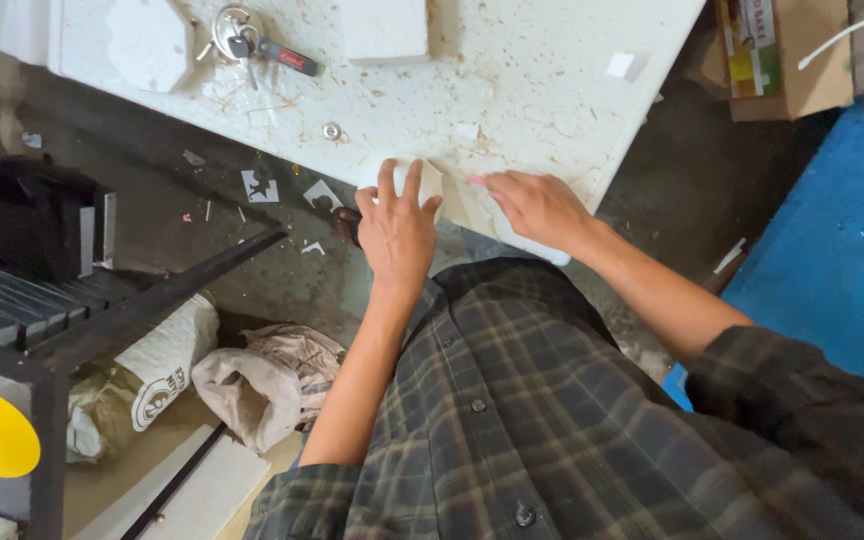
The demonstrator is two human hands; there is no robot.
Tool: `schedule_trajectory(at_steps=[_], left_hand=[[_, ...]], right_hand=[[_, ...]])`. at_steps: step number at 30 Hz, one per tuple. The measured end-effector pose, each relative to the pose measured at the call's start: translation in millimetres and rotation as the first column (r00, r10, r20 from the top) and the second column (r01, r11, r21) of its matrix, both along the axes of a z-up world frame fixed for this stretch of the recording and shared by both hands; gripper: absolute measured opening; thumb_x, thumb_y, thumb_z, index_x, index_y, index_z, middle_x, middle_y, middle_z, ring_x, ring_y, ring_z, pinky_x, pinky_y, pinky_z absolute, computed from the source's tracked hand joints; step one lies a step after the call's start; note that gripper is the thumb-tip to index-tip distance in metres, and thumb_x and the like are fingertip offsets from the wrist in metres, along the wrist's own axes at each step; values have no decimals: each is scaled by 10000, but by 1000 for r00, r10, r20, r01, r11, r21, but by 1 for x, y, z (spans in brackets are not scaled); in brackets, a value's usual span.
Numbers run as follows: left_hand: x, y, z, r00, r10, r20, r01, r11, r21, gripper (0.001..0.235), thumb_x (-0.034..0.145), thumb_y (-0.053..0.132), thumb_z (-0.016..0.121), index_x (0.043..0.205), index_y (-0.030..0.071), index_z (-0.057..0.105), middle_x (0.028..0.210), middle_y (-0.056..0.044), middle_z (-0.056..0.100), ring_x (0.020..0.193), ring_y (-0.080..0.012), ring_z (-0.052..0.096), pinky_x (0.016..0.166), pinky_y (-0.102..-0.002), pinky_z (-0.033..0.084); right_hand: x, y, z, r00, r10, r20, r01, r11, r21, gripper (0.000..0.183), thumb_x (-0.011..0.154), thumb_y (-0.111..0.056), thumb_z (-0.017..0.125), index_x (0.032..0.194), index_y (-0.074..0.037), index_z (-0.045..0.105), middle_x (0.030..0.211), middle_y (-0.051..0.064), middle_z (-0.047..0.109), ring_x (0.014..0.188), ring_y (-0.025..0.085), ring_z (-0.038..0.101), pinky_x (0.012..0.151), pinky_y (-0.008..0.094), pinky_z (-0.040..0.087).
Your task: The person cuts a rectangular block of white foam into a circular shape using a pink craft knife. They then place the foam circle onto a white cylindrical cake dummy and stack it with other yellow and white cake dummies on a table.
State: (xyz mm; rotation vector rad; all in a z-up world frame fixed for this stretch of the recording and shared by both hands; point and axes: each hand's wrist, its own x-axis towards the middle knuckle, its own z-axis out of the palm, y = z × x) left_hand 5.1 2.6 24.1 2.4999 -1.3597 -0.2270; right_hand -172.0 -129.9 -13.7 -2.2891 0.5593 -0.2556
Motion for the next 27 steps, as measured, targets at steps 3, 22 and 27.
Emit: schedule_trajectory(at_steps=[3,22,27], left_hand=[[-3,1,1,996,56,-63,-55,998,16,535,820,312,829,1312,187,660,1380,-76,550,1045,-377,575,682,-441,578],[-7,-4,4,984,117,-137,-114,993,27,466,925,377,726,1347,213,613,1372,-179,490,1042,-411,564,665,-476,576],[-7,-5,4,984,130,-123,-128,991,29,482,935,388,725,1369,214,609,1385,-179,483,1051,-408,553,678,-477,582]], right_hand=[[-3,10,1,996,-78,42,78,997,5,159,1013,-84,624,1162,-32,638,952,189,712,798,409,692,658,488,548],[26,48,14,986,-166,29,166,986,17,222,1028,-57,574,1246,-22,595,895,185,689,721,384,685,587,464,538],[36,44,9,980,-166,113,169,986,-10,255,1021,-46,578,1274,-32,609,893,188,685,741,397,681,607,479,539]])
